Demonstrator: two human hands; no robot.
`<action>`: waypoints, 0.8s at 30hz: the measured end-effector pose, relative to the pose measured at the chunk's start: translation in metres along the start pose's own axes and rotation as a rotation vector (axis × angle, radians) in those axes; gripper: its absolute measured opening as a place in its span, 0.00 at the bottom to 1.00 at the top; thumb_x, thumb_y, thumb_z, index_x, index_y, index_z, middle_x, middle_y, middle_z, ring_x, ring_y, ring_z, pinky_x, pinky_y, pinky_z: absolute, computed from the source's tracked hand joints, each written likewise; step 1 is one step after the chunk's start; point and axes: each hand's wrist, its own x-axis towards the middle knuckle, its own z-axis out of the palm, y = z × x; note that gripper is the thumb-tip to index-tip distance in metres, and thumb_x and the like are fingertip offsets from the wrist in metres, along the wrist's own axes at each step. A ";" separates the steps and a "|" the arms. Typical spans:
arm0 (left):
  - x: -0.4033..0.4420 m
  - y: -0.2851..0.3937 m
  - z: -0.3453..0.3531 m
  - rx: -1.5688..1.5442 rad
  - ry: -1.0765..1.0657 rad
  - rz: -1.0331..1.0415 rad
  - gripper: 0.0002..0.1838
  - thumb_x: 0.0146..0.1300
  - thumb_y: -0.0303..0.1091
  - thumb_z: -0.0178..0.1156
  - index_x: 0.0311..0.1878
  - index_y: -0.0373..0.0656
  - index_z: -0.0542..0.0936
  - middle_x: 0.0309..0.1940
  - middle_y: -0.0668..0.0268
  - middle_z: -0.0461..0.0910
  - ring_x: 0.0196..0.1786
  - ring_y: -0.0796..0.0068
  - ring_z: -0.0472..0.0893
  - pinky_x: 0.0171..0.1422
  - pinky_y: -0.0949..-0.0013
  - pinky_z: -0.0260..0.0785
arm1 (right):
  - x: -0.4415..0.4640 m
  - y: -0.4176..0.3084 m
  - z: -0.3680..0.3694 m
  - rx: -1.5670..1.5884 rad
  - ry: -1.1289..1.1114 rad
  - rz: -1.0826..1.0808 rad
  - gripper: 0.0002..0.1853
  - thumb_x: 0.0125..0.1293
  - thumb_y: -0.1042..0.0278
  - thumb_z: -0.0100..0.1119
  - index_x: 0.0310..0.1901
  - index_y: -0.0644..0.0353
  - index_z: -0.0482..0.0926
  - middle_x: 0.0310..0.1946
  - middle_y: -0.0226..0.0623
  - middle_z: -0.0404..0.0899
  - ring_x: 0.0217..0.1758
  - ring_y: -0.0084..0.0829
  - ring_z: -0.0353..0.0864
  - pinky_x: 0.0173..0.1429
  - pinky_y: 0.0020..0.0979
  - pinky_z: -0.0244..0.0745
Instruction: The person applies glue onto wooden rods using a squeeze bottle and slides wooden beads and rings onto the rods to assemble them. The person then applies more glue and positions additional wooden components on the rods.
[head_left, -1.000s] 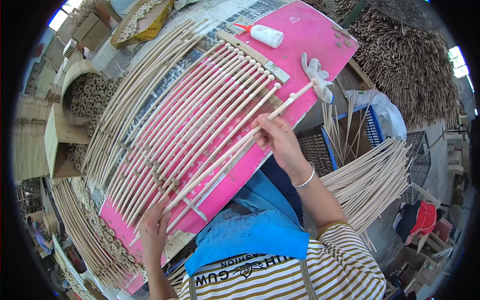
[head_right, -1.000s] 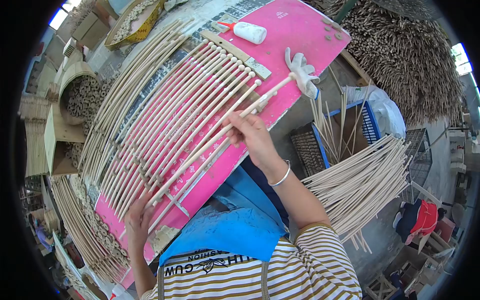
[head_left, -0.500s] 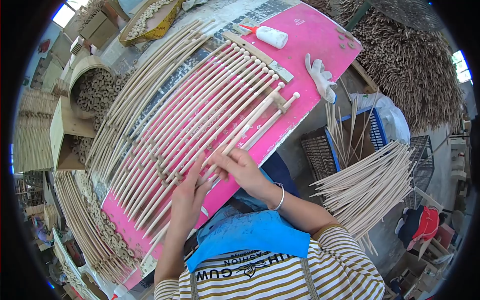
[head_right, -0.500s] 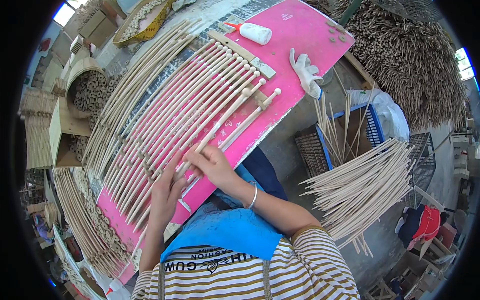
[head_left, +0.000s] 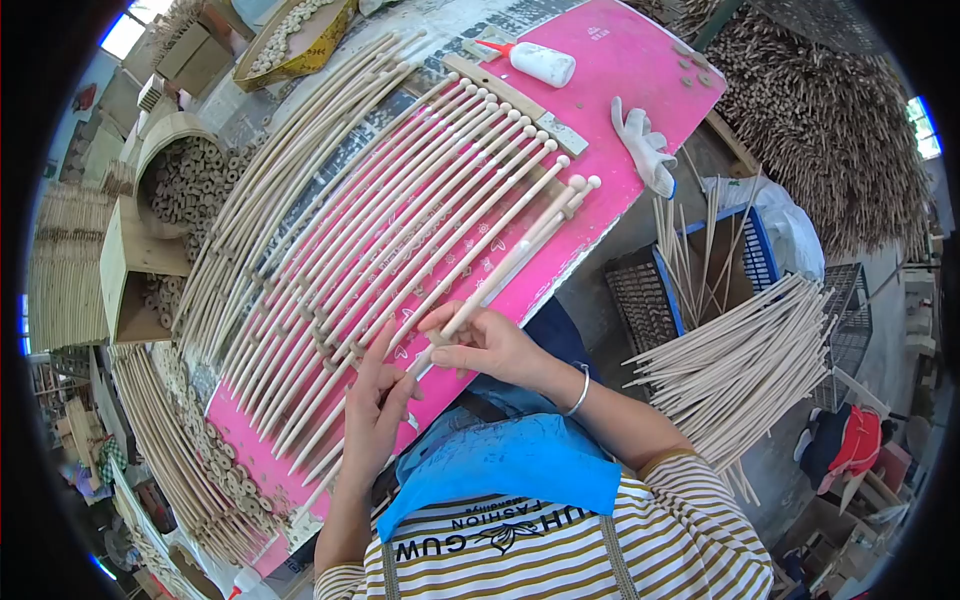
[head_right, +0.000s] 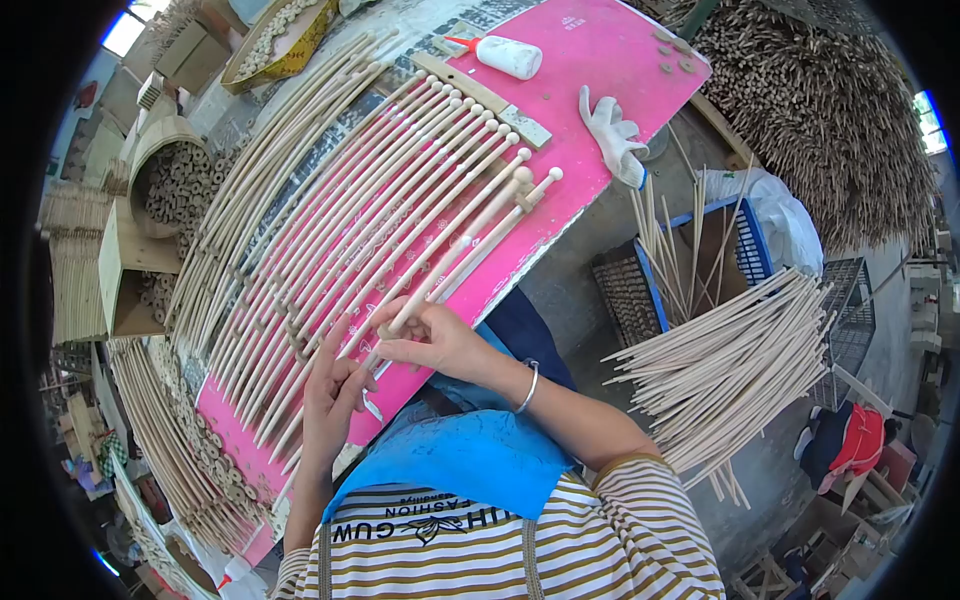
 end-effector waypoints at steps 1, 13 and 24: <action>-0.001 -0.001 0.000 -0.018 -0.008 -0.021 0.37 0.74 0.23 0.57 0.84 0.45 0.58 0.29 0.69 0.80 0.32 0.84 0.77 0.38 0.78 0.68 | -0.001 0.002 0.000 -0.020 -0.038 0.015 0.18 0.76 0.65 0.65 0.61 0.62 0.80 0.43 0.30 0.85 0.40 0.18 0.82 0.46 0.23 0.79; -0.014 -0.014 -0.013 -0.085 -0.021 -0.035 0.27 0.73 0.22 0.59 0.75 0.39 0.72 0.36 0.69 0.82 0.35 0.85 0.76 0.40 0.77 0.69 | -0.012 -0.057 -0.054 -0.067 0.326 -0.159 0.15 0.70 0.63 0.72 0.52 0.61 0.84 0.39 0.30 0.86 0.37 0.17 0.81 0.43 0.23 0.77; -0.010 -0.019 0.001 0.206 0.194 0.130 0.17 0.65 0.19 0.66 0.56 0.37 0.87 0.35 0.62 0.80 0.38 0.73 0.80 0.45 0.71 0.72 | -0.021 -0.064 -0.063 -0.037 0.350 -0.164 0.18 0.72 0.65 0.67 0.59 0.65 0.81 0.39 0.28 0.82 0.39 0.19 0.79 0.47 0.25 0.76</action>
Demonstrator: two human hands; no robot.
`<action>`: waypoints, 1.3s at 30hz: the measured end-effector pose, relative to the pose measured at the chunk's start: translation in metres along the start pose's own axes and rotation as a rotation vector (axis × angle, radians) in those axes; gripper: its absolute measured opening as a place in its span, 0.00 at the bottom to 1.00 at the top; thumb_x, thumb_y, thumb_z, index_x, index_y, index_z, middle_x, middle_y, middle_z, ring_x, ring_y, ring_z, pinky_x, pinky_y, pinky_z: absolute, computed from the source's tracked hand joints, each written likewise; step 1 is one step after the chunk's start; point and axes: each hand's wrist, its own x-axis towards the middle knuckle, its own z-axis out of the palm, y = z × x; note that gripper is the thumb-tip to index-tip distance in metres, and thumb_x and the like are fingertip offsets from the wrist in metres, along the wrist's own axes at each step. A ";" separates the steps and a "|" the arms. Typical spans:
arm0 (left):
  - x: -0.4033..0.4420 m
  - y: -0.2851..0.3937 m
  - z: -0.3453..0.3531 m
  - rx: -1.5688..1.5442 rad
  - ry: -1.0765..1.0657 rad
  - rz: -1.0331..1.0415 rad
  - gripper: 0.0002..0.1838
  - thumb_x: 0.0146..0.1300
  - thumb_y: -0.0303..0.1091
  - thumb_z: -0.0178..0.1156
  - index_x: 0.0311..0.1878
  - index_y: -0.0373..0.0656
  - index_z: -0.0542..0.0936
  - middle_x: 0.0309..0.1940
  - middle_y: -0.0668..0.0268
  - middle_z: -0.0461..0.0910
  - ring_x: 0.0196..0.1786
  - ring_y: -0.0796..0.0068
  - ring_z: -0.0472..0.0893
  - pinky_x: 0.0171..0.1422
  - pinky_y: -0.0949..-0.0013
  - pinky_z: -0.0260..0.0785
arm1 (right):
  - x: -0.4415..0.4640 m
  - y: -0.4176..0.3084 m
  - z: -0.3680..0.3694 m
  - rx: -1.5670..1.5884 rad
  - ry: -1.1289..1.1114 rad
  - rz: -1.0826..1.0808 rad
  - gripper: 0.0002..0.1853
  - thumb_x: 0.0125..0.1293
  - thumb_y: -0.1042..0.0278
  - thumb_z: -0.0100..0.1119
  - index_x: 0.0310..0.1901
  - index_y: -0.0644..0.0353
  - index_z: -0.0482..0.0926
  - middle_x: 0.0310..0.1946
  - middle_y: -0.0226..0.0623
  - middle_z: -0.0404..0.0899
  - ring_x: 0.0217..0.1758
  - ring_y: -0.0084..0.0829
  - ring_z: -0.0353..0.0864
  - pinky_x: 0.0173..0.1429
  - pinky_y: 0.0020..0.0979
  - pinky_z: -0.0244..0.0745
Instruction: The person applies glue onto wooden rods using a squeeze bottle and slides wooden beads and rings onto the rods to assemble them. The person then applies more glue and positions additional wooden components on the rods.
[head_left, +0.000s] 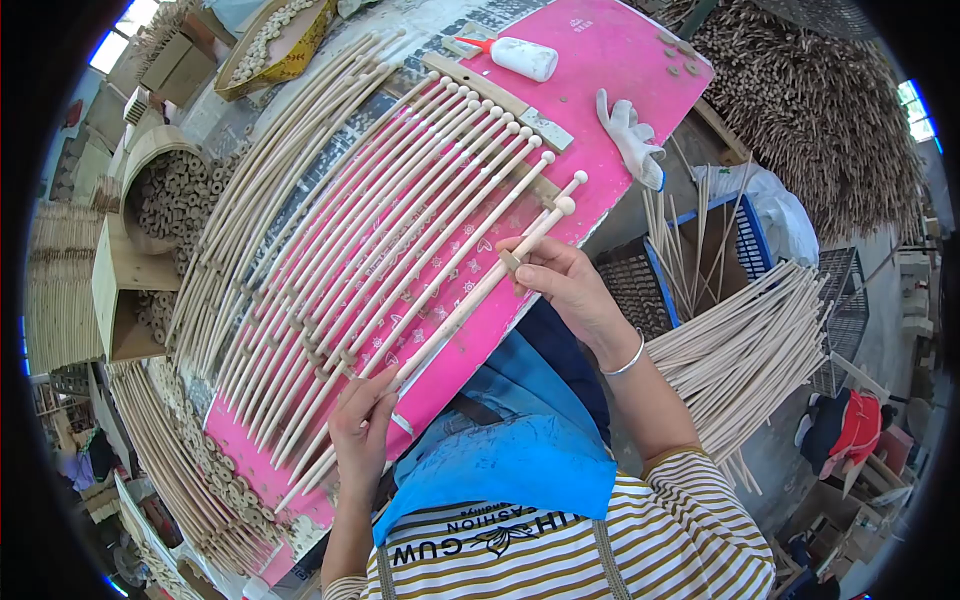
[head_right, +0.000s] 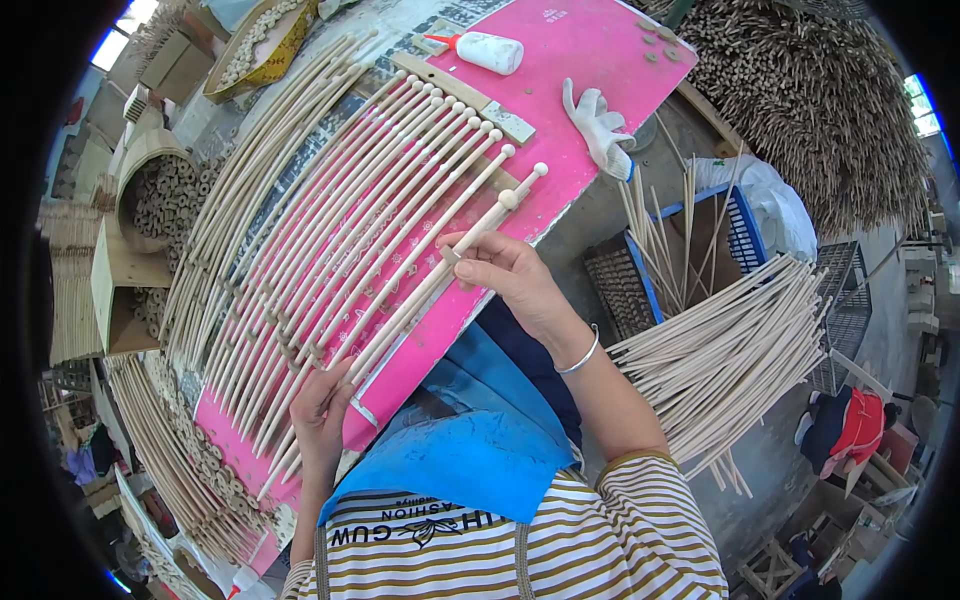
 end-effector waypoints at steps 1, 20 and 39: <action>0.001 0.000 0.001 0.033 0.004 0.013 0.16 0.65 0.19 0.66 0.56 0.37 0.87 0.35 0.62 0.80 0.38 0.73 0.80 0.45 0.70 0.72 | 0.000 0.003 -0.006 -0.024 -0.033 0.016 0.20 0.72 0.65 0.67 0.61 0.65 0.81 0.40 0.27 0.82 0.41 0.18 0.78 0.48 0.25 0.76; 0.023 0.003 0.034 0.128 0.054 0.159 0.14 0.69 0.21 0.63 0.56 0.38 0.86 0.40 0.61 0.80 0.40 0.69 0.81 0.44 0.69 0.73 | 0.017 0.002 -0.024 -0.222 0.256 0.005 0.10 0.73 0.63 0.68 0.45 0.60 0.82 0.29 0.24 0.81 0.28 0.12 0.75 0.30 0.16 0.70; 0.072 0.002 0.070 0.564 0.104 0.331 0.15 0.66 0.25 0.66 0.56 0.43 0.86 0.40 0.64 0.78 0.43 0.64 0.80 0.46 0.62 0.73 | 0.015 0.000 -0.063 -0.359 0.465 -0.134 0.13 0.79 0.61 0.60 0.48 0.63 0.84 0.30 0.27 0.81 0.30 0.15 0.76 0.36 0.19 0.72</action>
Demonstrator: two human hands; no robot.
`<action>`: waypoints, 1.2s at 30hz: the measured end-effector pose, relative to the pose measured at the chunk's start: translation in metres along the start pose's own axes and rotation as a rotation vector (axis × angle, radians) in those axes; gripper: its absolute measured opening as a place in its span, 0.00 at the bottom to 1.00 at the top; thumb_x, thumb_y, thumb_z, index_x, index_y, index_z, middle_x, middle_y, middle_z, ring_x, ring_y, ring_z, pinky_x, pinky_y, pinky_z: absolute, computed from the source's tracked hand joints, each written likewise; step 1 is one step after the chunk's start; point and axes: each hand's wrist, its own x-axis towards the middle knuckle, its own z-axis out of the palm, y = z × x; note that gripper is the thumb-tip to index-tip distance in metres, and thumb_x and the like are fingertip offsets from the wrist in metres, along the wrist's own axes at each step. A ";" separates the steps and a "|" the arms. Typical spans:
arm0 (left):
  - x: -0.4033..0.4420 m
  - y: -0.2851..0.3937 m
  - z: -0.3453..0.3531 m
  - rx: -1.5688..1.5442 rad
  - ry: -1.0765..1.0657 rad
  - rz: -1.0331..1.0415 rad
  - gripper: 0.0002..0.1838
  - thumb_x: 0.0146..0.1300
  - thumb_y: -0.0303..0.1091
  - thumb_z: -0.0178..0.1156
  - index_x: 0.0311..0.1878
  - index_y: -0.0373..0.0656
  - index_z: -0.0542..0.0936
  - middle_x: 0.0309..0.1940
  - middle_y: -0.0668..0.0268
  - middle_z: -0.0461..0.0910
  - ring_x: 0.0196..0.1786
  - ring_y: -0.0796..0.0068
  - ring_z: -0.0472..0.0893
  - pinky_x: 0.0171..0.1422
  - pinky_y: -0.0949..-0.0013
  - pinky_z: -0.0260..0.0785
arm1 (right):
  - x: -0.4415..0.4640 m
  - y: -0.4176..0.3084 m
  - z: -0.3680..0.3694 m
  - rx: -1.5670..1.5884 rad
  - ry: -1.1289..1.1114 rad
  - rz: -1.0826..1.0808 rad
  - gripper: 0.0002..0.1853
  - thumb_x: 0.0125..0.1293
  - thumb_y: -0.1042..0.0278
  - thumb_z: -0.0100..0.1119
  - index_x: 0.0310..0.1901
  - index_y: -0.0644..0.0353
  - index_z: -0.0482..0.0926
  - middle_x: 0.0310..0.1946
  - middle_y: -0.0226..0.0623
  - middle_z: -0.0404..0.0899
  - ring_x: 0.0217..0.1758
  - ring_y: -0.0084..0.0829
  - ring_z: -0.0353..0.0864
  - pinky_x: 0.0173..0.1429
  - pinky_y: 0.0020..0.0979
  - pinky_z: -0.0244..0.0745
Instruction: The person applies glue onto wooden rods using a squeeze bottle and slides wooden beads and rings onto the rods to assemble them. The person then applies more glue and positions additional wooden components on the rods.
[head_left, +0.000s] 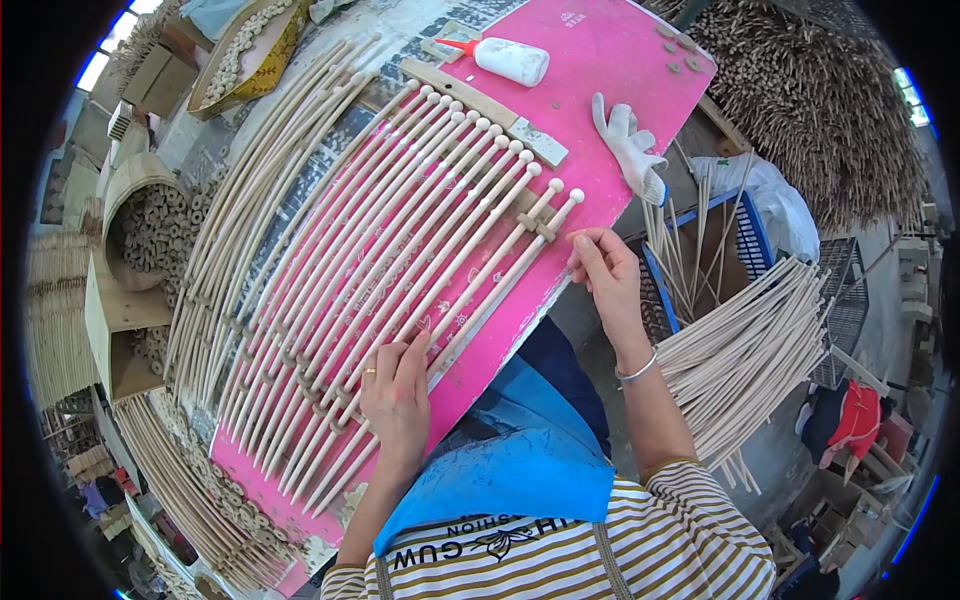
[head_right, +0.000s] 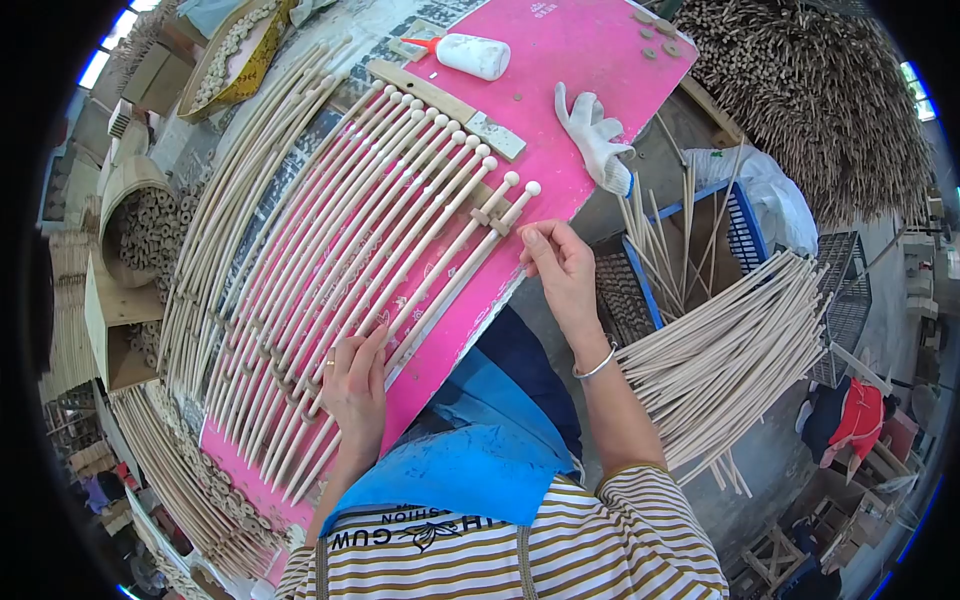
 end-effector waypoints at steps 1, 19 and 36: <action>0.000 -0.001 0.000 0.007 -0.013 -0.009 0.16 0.66 0.25 0.66 0.57 0.44 0.86 0.41 0.64 0.79 0.45 0.63 0.80 0.48 0.61 0.72 | 0.000 -0.001 0.000 -0.019 -0.004 -0.004 0.12 0.79 0.62 0.60 0.48 0.64 0.84 0.30 0.27 0.81 0.31 0.15 0.76 0.36 0.19 0.72; -0.007 -0.037 -0.024 0.098 0.023 0.068 0.17 0.64 0.21 0.65 0.56 0.40 0.85 0.41 0.60 0.79 0.44 0.60 0.80 0.45 0.57 0.72 | -0.011 -0.002 0.009 -0.064 -0.085 -0.084 0.11 0.79 0.64 0.59 0.48 0.63 0.85 0.31 0.25 0.80 0.30 0.14 0.75 0.35 0.19 0.71; -0.077 -0.057 -0.139 -0.042 -0.055 -0.222 0.25 0.58 0.27 0.72 0.61 0.41 0.83 0.48 0.60 0.84 0.49 0.58 0.85 0.51 0.58 0.76 | -0.026 -0.031 0.088 0.351 -0.426 0.149 0.16 0.83 0.55 0.53 0.42 0.57 0.82 0.26 0.24 0.78 0.27 0.14 0.73 0.32 0.19 0.68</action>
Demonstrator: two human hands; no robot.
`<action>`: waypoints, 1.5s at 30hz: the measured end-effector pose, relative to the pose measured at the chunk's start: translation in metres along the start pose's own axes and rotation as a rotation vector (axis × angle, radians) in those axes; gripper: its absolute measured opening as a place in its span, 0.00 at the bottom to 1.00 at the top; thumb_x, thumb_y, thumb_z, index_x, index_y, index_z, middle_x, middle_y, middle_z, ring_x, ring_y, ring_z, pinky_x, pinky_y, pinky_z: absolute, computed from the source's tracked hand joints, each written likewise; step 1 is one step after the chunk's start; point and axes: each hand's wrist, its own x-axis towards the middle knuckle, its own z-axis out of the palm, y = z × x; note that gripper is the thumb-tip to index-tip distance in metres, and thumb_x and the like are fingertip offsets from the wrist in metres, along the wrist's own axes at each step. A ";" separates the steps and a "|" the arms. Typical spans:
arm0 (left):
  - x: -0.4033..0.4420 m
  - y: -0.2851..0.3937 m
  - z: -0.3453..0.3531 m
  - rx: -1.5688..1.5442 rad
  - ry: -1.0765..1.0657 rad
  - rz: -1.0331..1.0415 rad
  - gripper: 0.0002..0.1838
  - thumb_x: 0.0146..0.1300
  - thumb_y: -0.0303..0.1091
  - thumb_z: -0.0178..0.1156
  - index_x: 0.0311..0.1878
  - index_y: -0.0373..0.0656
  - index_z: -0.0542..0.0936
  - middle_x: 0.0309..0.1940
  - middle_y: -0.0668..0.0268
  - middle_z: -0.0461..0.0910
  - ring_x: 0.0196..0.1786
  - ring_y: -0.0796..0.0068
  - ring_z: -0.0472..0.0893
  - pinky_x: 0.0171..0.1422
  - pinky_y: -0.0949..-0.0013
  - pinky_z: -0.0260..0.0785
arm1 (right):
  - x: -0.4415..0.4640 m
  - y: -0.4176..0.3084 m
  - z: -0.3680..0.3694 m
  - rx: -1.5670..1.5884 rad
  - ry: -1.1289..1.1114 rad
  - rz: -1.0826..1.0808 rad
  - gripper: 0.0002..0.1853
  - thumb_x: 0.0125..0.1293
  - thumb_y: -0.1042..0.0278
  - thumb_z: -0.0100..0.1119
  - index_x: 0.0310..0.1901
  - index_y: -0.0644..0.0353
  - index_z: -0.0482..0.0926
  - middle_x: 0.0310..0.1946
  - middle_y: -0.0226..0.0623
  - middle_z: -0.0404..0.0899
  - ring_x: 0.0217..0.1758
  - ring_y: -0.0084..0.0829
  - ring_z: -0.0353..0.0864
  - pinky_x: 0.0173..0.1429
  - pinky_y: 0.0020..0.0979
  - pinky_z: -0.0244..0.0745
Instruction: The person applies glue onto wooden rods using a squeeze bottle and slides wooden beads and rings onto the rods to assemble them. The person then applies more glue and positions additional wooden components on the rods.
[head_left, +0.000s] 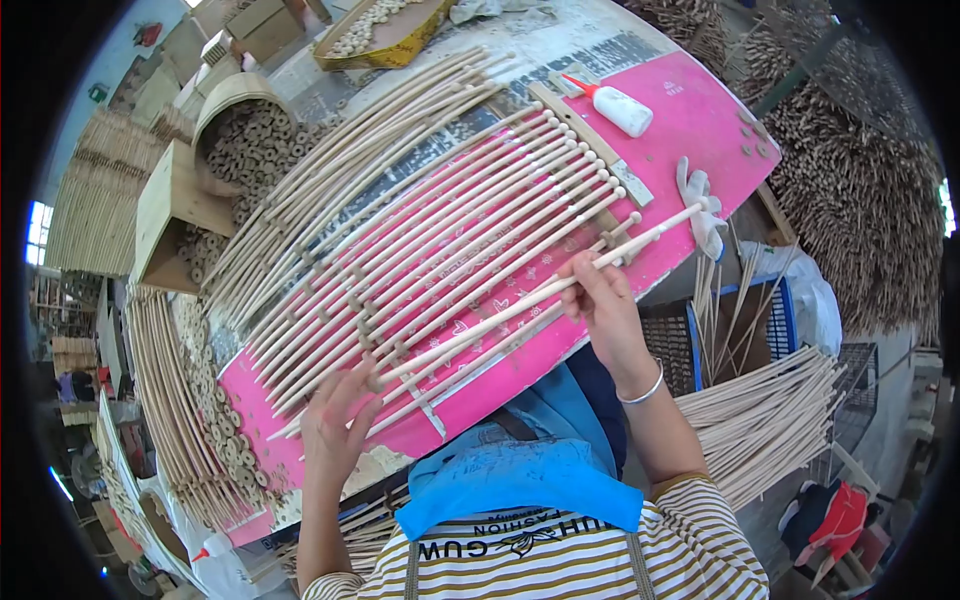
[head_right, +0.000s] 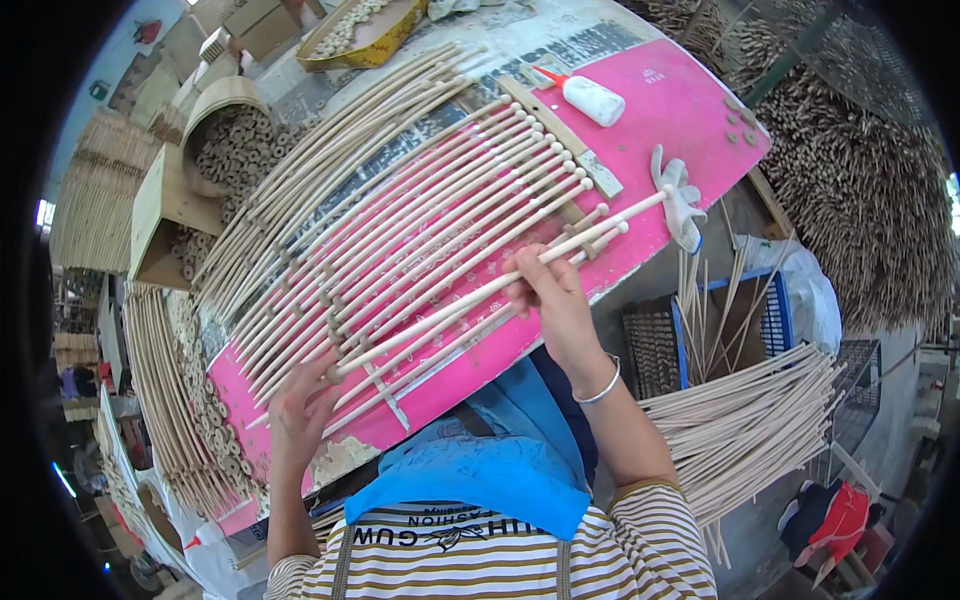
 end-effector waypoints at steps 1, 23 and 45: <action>-0.002 -0.006 0.003 -0.157 -0.088 -0.056 0.23 0.60 0.25 0.70 0.60 0.40 0.83 0.45 0.59 0.85 0.46 0.58 0.87 0.49 0.59 0.78 | 0.001 -0.001 -0.001 -0.003 -0.013 -0.004 0.16 0.83 0.55 0.53 0.42 0.57 0.82 0.26 0.24 0.78 0.27 0.14 0.73 0.32 0.19 0.68; 0.025 0.038 0.059 -0.443 -0.109 0.104 0.24 0.71 0.32 0.62 0.69 0.41 0.78 0.48 0.53 0.85 0.51 0.52 0.85 0.56 0.57 0.77 | -0.028 0.041 0.059 -0.115 -0.188 0.122 0.13 0.83 0.58 0.53 0.43 0.58 0.80 0.25 0.24 0.73 0.27 0.16 0.72 0.30 0.21 0.67; 0.031 0.050 0.086 -0.595 -0.216 0.030 0.30 0.77 0.23 0.53 0.81 0.41 0.64 0.41 0.68 0.81 0.37 0.86 0.77 0.37 0.81 0.68 | -0.034 0.081 0.027 -0.044 -0.219 -0.046 0.14 0.72 0.60 0.69 0.49 0.62 0.83 0.35 0.27 0.85 0.37 0.17 0.82 0.39 0.23 0.78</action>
